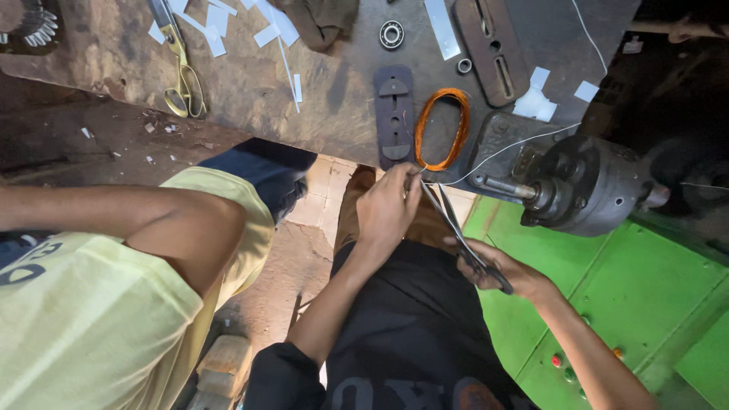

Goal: The person winds copper wire onto a motor stator using a hand-cranked winding machine. They secure the wire with a thin tie, trim the excess, and continue cranking to build up the coil. A second person nearby cuts white strips with scissors.

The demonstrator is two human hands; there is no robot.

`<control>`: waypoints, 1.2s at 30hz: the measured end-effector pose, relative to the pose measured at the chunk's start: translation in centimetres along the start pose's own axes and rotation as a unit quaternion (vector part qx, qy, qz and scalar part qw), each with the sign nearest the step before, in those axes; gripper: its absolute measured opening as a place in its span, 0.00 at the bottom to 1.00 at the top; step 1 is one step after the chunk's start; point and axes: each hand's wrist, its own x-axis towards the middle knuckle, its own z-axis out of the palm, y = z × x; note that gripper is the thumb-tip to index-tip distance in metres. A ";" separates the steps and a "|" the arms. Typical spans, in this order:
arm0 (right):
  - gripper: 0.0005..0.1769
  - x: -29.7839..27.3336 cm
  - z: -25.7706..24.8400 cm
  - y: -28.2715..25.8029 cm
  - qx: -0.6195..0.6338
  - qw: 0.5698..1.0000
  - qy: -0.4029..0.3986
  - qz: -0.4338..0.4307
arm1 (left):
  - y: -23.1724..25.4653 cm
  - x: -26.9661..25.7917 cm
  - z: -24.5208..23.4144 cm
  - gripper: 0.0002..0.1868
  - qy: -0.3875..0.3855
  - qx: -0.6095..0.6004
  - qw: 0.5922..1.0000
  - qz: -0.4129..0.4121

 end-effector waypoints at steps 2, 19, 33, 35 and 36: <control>0.64 1.3 0.0 -0.1 0.045 0.999 -0.015 -0.017 | 0.0 -0.3 0.1 0.09 -0.006 0.007 1.000 0.000; 0.60 8.9 -0.2 -1.4 -0.065 0.986 -0.005 -0.152 | 0.0 -1.0 0.4 0.10 0.013 -0.032 0.999 -0.003; 0.68 4.2 2.2 -1.2 -0.264 0.941 0.049 -0.208 | 3.1 1.0 -3.5 0.07 -0.031 -0.125 0.991 -0.029; 0.70 1.4 3.4 -1.7 -0.227 0.954 0.019 -0.197 | 5.5 2.2 -5.1 0.08 -0.049 -0.128 0.990 0.018; 0.70 0.0 3.9 -2.1 -0.210 0.955 0.020 -0.207 | 6.6 3.0 -5.9 0.08 -0.054 -0.114 0.990 0.067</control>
